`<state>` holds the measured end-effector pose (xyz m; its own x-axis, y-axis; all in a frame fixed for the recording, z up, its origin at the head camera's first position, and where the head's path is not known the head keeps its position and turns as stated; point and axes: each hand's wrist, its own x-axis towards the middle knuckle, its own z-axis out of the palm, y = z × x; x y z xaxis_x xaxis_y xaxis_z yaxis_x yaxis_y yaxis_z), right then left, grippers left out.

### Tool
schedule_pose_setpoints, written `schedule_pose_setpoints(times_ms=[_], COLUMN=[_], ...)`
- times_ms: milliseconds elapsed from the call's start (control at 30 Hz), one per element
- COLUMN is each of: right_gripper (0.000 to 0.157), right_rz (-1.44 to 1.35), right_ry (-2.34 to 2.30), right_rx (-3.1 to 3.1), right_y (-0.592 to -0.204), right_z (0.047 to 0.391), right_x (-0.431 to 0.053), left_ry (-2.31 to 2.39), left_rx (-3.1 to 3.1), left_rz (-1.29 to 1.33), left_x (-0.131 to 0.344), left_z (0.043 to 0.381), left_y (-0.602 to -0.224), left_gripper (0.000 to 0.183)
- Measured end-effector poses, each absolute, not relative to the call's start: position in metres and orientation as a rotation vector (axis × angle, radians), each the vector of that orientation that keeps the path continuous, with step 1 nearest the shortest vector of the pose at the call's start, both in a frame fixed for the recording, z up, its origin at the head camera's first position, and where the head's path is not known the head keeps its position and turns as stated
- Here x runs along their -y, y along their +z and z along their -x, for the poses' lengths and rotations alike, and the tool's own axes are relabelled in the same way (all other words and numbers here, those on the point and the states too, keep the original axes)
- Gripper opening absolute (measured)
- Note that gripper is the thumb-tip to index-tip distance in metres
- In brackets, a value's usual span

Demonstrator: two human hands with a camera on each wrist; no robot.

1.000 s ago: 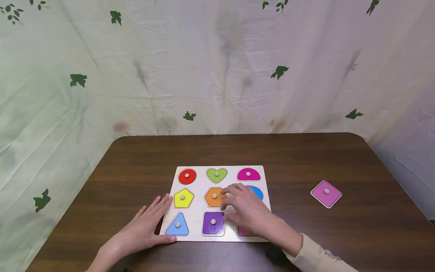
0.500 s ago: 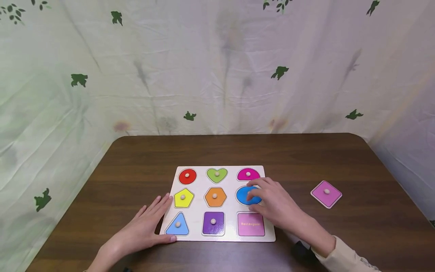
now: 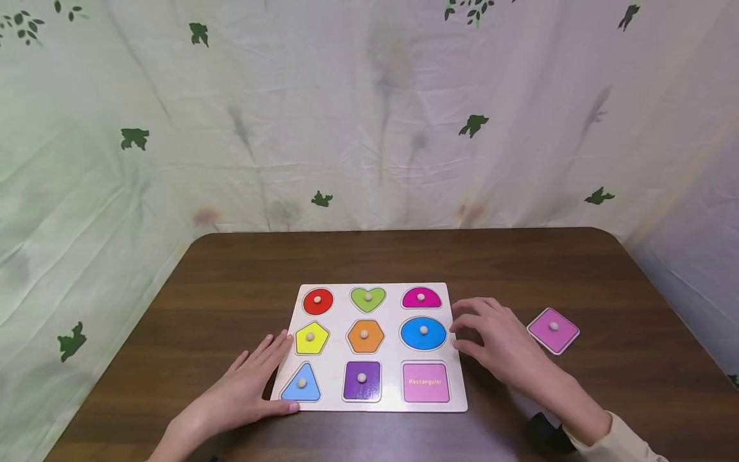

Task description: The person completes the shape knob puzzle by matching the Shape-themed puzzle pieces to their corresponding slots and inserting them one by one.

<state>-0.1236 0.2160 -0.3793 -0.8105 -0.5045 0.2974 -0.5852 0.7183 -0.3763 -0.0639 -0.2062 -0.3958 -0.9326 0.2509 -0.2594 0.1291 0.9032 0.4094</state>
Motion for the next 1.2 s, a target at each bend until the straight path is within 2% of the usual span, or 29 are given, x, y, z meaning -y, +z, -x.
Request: schedule_pose_setpoints(times_ms=[367, 900, 1200], right_gripper=[0.029, 0.017, 0.032], right_rz=[-0.783, -0.55, -0.594], right_ry=[0.667, 0.799, 0.682], right_rx=[2.727, 2.773, 2.773], right_y=[-0.376, -0.378, -0.389], right_z=[0.118, 0.122, 0.131], right_x=[-0.254, -0.313, -0.345], left_ry=[0.545, 0.567, 0.555], left_rx=[-2.754, -2.759, -2.765], left_rz=[-0.277, -0.283, -0.292], left_x=[0.206, 0.206, 0.206], left_z=[0.065, 0.064, 0.064], left_y=[-0.397, -0.397, -0.396], left_gripper=[0.114, 0.113, 0.113])
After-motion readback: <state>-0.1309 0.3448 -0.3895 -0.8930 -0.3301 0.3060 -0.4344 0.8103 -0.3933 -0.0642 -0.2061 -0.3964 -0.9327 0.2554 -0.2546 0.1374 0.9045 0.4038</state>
